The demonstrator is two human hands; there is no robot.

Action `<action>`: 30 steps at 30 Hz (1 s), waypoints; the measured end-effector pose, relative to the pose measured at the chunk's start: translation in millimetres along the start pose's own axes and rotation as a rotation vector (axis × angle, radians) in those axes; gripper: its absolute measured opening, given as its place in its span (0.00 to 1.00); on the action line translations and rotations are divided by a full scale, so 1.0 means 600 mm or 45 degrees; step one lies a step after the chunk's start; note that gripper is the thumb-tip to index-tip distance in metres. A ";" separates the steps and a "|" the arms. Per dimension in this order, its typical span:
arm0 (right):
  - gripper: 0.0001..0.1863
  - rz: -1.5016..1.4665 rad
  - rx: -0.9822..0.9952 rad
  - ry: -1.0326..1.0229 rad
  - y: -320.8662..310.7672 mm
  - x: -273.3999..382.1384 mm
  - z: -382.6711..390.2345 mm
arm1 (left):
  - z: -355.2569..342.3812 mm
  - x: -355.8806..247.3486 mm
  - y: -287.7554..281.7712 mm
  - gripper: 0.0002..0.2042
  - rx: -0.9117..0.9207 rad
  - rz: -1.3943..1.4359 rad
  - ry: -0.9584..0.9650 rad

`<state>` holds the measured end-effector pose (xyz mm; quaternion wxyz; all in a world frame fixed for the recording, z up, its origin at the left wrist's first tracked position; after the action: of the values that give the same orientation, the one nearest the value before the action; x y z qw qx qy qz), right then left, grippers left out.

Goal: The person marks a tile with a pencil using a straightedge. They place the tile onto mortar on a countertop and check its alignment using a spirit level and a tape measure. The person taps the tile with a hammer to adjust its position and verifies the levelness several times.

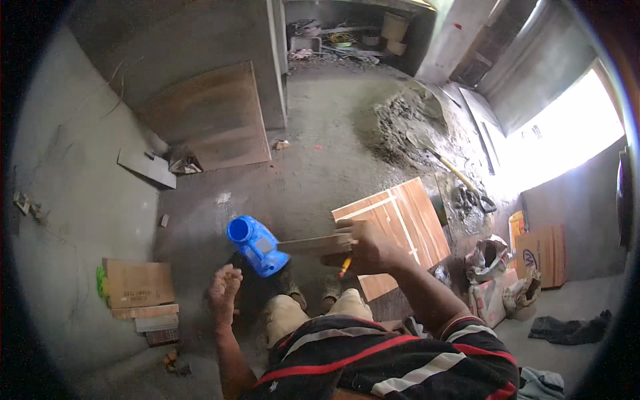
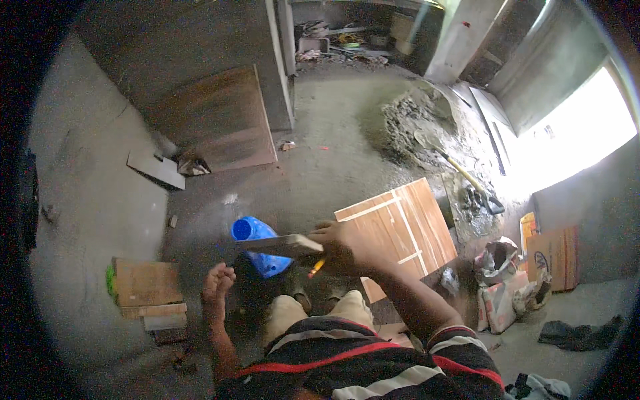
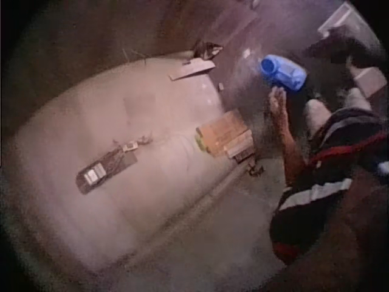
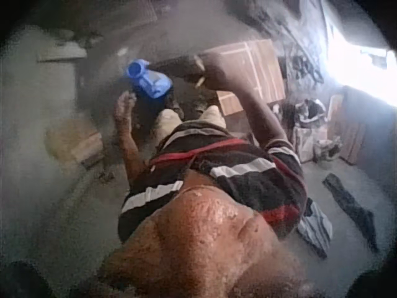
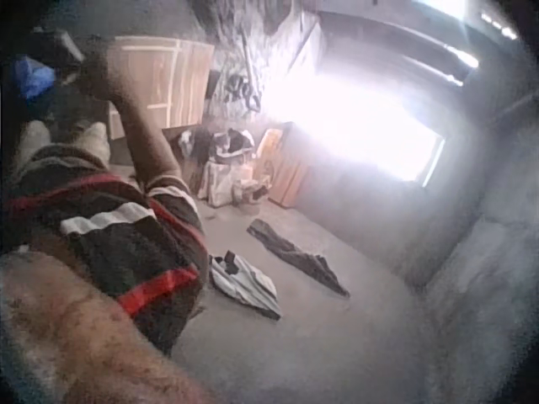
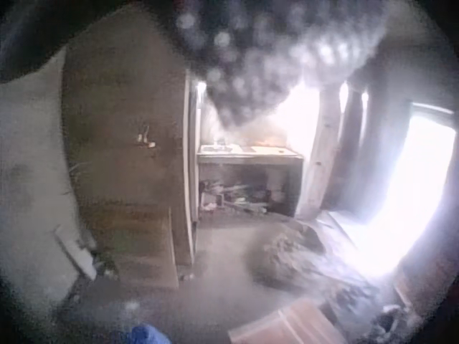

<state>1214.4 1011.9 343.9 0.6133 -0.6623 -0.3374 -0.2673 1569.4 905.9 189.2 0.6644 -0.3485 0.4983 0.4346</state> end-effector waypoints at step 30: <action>0.27 0.145 0.891 -0.020 0.466 0.126 -0.287 | 0.244 -0.176 -0.356 0.12 -0.761 -0.535 0.377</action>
<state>1488.9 844.3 243.5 0.8143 -0.4320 -0.3756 -0.0959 1806.0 931.9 335.8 0.5290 -0.6800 0.3580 0.3600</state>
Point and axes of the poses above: each hand's wrist, its own z-axis away from the middle knuckle, its own y-axis out of the palm, x = y × z, the point moved 9 cm from there along -z, towards the middle knuckle, and after that the axes turned 4 degrees about z, right-handed, at the moved point
